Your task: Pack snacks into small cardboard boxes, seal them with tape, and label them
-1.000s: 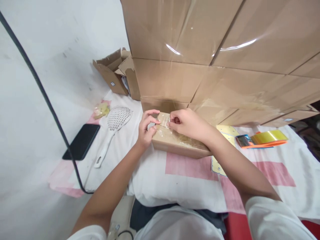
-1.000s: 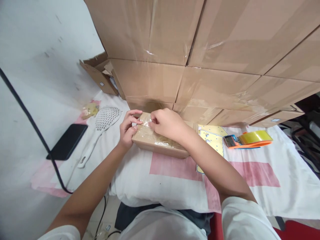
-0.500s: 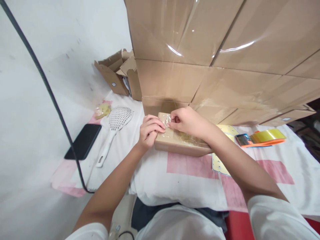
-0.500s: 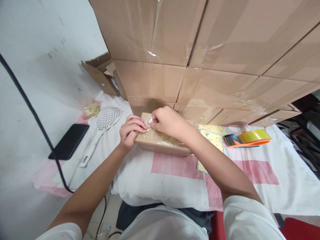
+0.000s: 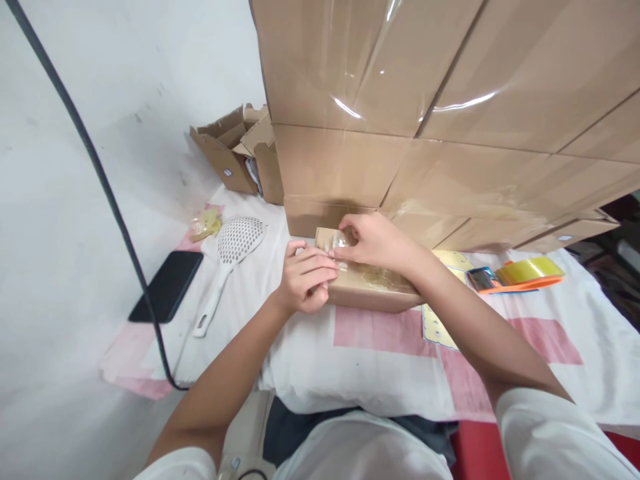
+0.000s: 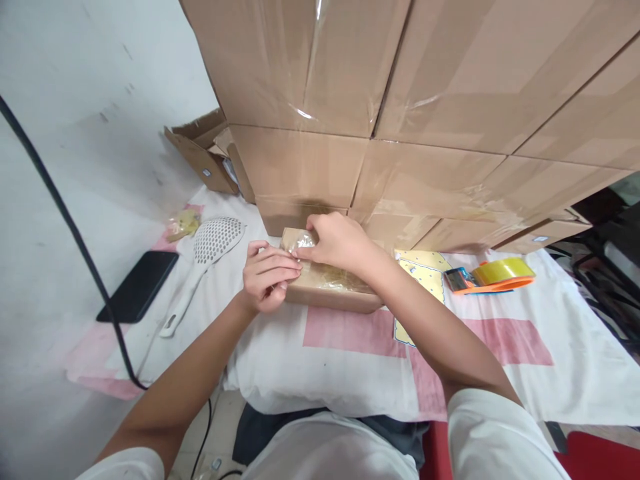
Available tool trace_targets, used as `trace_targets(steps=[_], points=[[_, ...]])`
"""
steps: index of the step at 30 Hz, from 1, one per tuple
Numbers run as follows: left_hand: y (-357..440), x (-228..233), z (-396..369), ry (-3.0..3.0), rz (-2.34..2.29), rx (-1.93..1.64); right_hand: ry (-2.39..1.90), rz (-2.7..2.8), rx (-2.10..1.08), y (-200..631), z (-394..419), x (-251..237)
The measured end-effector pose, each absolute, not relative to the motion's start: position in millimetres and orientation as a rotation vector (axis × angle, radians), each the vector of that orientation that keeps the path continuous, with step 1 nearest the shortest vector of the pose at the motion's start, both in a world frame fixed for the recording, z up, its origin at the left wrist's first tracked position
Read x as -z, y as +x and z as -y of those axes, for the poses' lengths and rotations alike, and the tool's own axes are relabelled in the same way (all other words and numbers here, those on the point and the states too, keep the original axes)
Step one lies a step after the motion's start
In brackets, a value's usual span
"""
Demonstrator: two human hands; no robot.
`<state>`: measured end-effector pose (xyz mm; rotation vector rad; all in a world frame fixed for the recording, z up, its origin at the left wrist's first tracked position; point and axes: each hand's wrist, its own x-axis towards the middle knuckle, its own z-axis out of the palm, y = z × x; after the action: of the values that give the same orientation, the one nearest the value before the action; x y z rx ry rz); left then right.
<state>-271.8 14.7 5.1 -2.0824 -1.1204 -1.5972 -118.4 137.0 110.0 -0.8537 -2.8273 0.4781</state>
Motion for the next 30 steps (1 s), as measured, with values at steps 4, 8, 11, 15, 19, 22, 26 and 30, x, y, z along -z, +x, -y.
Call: trace_targets(steps=[4, 8, 11, 15, 19, 22, 26, 30], points=[[-265.2, -5.3, -10.6, -2.068, 1.027, 1.533, -0.897, 2.825, -0.500, -123.7, -133.4, -112.5], [-264.8, -4.6, -10.1, -2.054, 1.025, 1.426, -1.040, 2.763, -0.438, -126.8, -133.1, -120.5], [-265.6, -5.1, -10.1, -2.026, 0.988, 1.355, -1.193, 2.580, -0.290, -105.8, -133.6, -132.4], [-265.8, -9.4, -9.1, -1.963, 0.975, 1.257, -1.290, 2.232, -0.234, -28.9, -136.0, -135.7], [-268.1, -13.8, -10.0, -2.004, 1.029, 1.166, -1.531, 1.990, -0.356, 69.6, -130.2, -98.6], [-269.6, -12.7, -11.4, -1.996, 0.989, 1.165, -1.705, 1.986, -0.585, 123.5, -120.3, -56.2], [-269.3, -11.9, -9.2, -1.912, 1.018, 1.112, -1.833, 2.036, -0.717, 155.3, -111.3, -17.1], [-274.0, -19.5, -2.8, -1.804, 1.211, 1.055, -1.789, 2.143, -0.708, 159.9, -113.9, -11.7]])
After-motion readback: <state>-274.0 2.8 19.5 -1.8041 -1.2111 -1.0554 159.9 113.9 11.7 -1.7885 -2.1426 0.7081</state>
